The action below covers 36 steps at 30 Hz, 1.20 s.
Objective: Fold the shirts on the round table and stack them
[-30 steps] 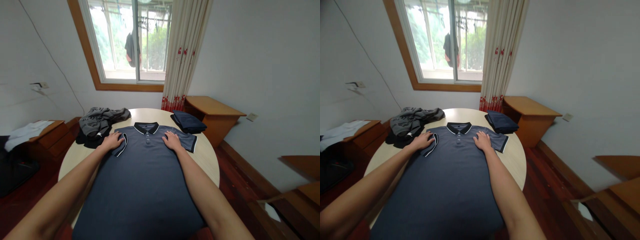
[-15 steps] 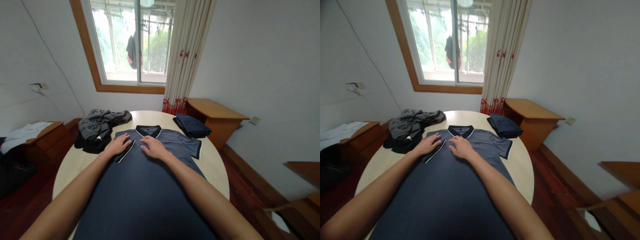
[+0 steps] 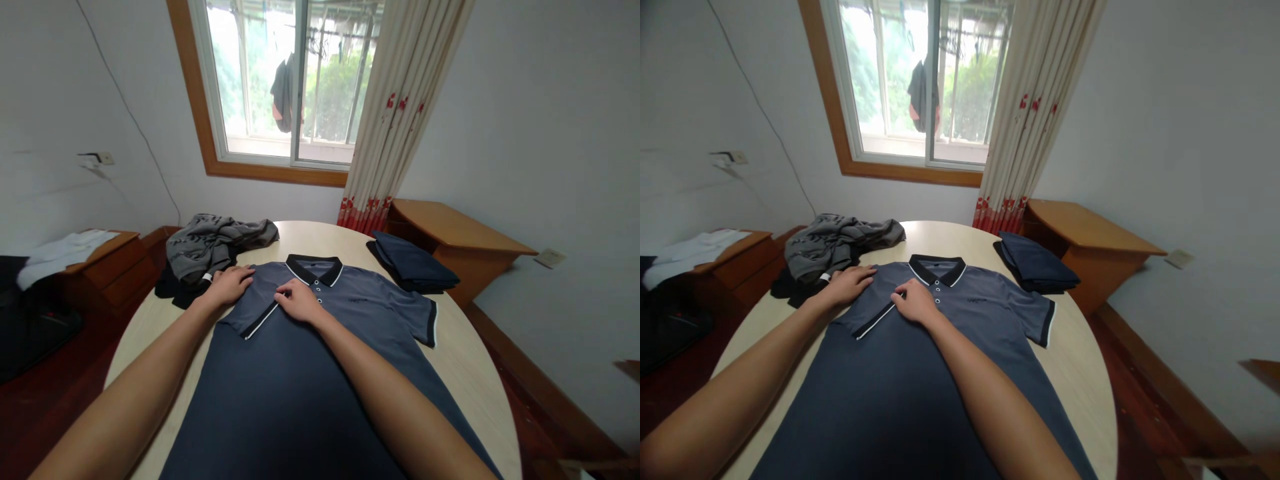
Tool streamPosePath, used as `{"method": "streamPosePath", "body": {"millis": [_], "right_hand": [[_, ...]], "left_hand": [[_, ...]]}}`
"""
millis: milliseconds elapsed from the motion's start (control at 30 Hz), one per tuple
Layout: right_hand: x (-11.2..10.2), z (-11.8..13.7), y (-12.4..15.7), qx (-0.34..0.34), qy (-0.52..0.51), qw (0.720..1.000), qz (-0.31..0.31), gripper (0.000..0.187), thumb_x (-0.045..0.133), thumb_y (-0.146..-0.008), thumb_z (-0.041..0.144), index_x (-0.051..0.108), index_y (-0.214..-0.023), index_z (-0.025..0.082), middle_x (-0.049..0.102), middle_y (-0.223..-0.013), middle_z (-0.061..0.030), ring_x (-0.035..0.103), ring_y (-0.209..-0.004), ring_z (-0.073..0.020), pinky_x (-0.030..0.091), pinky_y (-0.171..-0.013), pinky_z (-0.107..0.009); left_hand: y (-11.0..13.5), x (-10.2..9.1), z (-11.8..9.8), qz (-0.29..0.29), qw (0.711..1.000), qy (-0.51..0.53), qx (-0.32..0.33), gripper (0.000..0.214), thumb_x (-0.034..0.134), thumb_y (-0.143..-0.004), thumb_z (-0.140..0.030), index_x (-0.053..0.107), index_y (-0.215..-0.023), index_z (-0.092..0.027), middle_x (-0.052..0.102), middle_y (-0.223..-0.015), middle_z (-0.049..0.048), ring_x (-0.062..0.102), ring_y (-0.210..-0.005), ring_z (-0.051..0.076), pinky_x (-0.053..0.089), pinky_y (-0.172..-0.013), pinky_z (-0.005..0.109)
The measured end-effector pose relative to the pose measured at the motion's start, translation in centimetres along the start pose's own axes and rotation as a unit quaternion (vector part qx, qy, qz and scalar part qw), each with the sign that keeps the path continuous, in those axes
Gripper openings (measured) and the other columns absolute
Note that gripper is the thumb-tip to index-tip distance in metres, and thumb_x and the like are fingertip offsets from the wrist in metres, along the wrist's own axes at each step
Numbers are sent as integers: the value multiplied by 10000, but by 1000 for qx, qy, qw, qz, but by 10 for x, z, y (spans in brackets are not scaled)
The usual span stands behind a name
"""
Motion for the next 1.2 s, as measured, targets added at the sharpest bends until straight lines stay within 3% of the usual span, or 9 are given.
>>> {"method": "streamPosePath", "body": {"millis": [100,233,400,567,767,833,933,1033,1200], "right_hand": [[-9,-3,2,-25,-67,996,-60,262,636,-910,268,763,-1110,159,676,-1112,-96,649,-950,-176,506,-905,-304],[-13,-4,5,-51,-53,994,-81,260,654,-896,275,764,-1102,160,662,-1129,-109,636,-1032,-216,495,-957,-359],[-8,0,8,-80,-33,994,-68,293,670,-881,286,754,-1121,143,670,-1141,-121,633,-1059,-237,487,-990,-387],[-9,5,8,-106,-97,987,-76,343,681,-859,270,731,-1167,129,647,-1168,-125,625,-1084,-219,490,-1006,-369],[0,-7,0,-36,-191,980,-50,366,658,-878,270,705,-1223,156,623,-1200,-117,648,-889,-156,564,-833,-312],[-4,-6,2,-22,-152,986,-64,352,637,-895,261,707,-1220,143,623,-1205,-129,654,-921,-172,549,-901,-342],[-14,6,10,-43,-24,994,-98,361,638,-900,263,698,-1242,164,605,-1287,-145,604,-1147,-253,477,-1033,-428],[-14,18,16,-67,51,993,-82,393,626,-925,291,662,-1305,194,584,-1376,-139,537,-1274,-277,428,-1078,-457],[2,22,19,-80,104,991,-5,407,621,-946,348,654,-1321,191,550,-1458,-140,491,-1353,-286,369,-1131,-461]], "left_hand": [[6,-7,-1,-32,999,-13,-18,525,378,-994,-419,547,-1440,-201,510,-1518,118,472,-1376,308,401,-1084,474],[13,-12,2,-26,997,3,-67,536,443,-952,-512,676,-1266,-145,673,-1243,181,637,-1128,340,492,-928,411],[17,-4,8,4,984,147,-99,568,641,-808,-463,655,-1271,-135,736,-892,77,696,-863,265,505,-771,316],[20,-11,13,-41,972,217,-81,486,608,-778,-335,662,-1217,-133,702,-792,24,672,-772,215,497,-748,297],[22,-13,19,-68,970,221,-73,400,552,-791,-266,704,-1143,-153,719,-933,65,680,-870,226,518,-844,326],[25,-21,12,-107,975,187,-57,386,494,-834,-254,713,-1130,-137,709,-1090,115,668,-1008,248,501,-941,345],[31,-33,-12,-154,982,107,-11,425,401,-931,-315,717,-1147,-132,666,-1255,143,605,-1175,280,446,-1055,381],[32,-15,-40,-81,996,34,17,522,354,-987,-434,675,-1272,-139,622,-1382,139,543,-1292,308,396,-1116,433],[33,27,-48,61,997,-43,-19,704,298,-1005,-529,341,-1571,-112,213,-1661,144,170,-1537,349,215,-1197,581]]}}
Point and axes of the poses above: each hand's wrist, its own y-axis away from the middle knuckle, its own x-axis out of the palm, z = x × y, the point moved 9 cm from there along -y, towards the middle knuckle
